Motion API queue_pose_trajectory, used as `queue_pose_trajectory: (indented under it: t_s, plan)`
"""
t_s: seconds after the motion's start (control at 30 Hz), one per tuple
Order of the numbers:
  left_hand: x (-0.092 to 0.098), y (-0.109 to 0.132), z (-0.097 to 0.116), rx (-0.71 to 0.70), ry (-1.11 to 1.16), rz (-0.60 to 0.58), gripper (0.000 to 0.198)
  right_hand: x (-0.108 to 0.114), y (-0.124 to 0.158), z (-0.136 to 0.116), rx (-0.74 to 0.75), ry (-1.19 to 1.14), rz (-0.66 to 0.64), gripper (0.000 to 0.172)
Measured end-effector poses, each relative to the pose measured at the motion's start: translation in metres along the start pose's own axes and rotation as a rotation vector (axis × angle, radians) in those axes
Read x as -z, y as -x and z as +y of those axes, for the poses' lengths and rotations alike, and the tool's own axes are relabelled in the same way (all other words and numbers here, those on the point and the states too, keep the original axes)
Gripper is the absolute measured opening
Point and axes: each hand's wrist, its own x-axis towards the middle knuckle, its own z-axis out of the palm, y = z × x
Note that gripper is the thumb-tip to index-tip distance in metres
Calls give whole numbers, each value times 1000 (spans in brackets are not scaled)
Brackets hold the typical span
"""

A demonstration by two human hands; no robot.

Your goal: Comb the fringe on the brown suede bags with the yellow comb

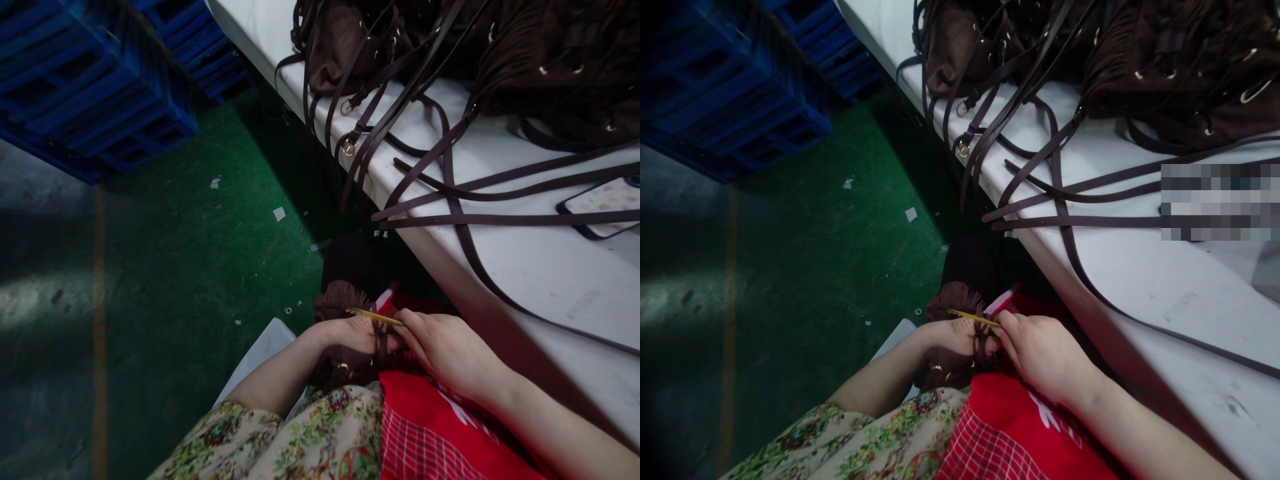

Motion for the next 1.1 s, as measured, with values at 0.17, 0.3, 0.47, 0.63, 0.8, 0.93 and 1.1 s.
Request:
queue_pose_trajectory:
  t_s: [0.17,0.3,0.47,0.63,0.8,0.93,1.1]
  plan:
    - [4,11,21,-64,-118,-24,21,-5,-5,-1,21,106,13,14]
    - [6,15,37,-146,-259,-53,32,-11,-12,6,-12,124,-4,13]
    - [4,18,43,-194,-425,-36,41,-16,-18,13,-83,159,-16,16]
    - [2,20,44,-245,-555,11,40,-25,-21,15,-119,156,-46,17]
    - [-5,25,48,-358,-903,-4,46,-38,-25,40,-300,101,-23,30]
    - [-11,30,65,-414,-1054,-14,46,-31,-33,53,-267,-281,164,24]
    - [-18,45,103,-469,-1200,-104,47,-15,-66,47,-35,-875,200,36]
